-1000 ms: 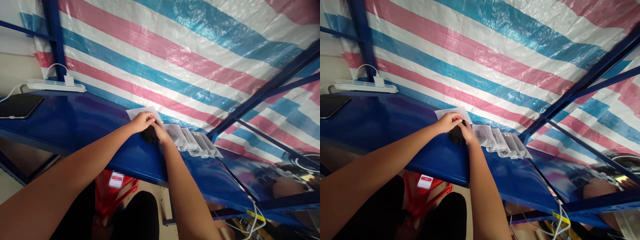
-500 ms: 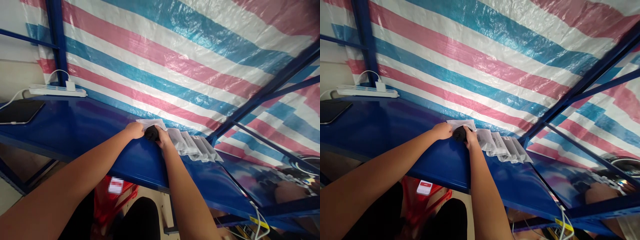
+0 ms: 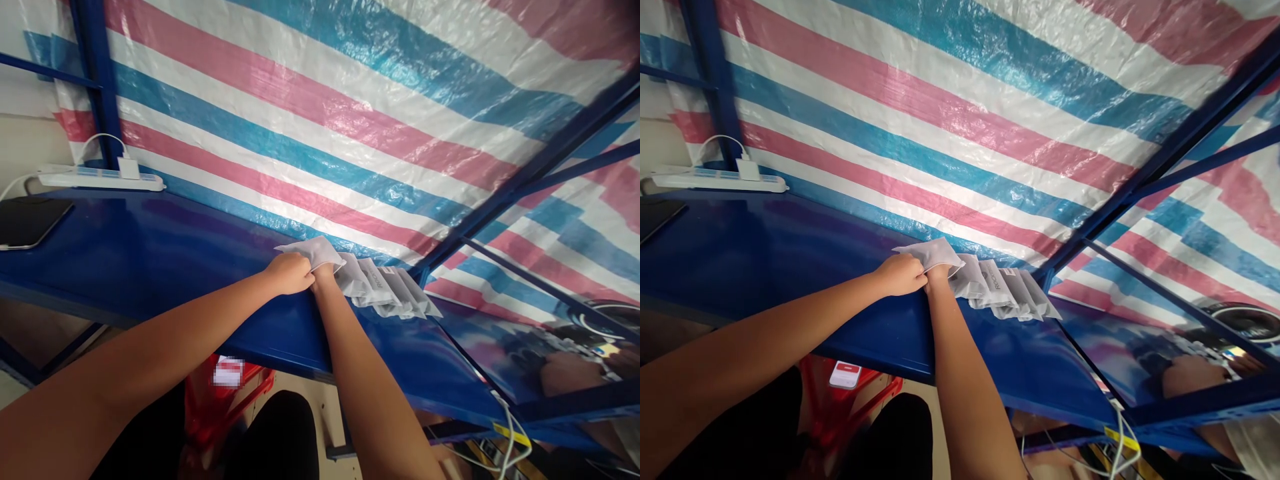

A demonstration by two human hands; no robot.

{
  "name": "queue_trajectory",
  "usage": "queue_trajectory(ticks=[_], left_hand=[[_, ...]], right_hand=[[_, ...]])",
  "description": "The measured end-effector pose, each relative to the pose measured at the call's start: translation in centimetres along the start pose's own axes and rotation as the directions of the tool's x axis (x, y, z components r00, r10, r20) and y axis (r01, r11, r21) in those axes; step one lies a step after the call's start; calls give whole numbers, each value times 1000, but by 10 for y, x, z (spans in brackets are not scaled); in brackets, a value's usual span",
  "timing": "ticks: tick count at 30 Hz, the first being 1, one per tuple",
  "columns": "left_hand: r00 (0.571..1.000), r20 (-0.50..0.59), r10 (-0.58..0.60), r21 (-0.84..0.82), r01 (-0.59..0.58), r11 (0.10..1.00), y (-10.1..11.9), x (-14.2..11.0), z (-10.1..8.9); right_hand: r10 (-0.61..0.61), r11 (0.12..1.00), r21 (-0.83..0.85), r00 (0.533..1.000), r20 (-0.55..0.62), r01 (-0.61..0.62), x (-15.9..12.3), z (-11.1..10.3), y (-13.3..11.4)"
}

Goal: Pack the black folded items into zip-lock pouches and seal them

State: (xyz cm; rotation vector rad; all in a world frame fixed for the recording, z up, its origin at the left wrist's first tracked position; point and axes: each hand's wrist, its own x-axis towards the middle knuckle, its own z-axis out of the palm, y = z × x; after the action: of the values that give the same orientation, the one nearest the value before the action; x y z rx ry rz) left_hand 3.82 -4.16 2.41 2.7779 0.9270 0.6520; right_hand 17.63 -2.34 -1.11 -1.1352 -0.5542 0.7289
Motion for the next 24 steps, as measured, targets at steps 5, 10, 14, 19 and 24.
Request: queue_trajectory(ticks=[5, 10, 14, 19, 24], left_hand=[[992, -98, -77, -27, 74, 997, -11, 2, -7], [996, -17, 86, -101, -88, 991, -14, 0, -7], [990, 35, 134, -84, -131, 988, -7, -2, -2], [996, 91, -4, -75, 11, 997, -4, -5, -6], [995, -45, -87, -139, 80, 987, -10, 0, -17]], right_hand=[[180, 977, -151, 967, 181, -154, 1, -4, 0], [191, 970, -193, 958, 212, -151, -4, -7, -3], [229, 964, -201, 922, 312, -171, -16, -5, -10], [351, 926, -301, 818, 456, -229, -22, -5, -12], [358, 913, -347, 831, 426, -216, -11, -7, -14]])
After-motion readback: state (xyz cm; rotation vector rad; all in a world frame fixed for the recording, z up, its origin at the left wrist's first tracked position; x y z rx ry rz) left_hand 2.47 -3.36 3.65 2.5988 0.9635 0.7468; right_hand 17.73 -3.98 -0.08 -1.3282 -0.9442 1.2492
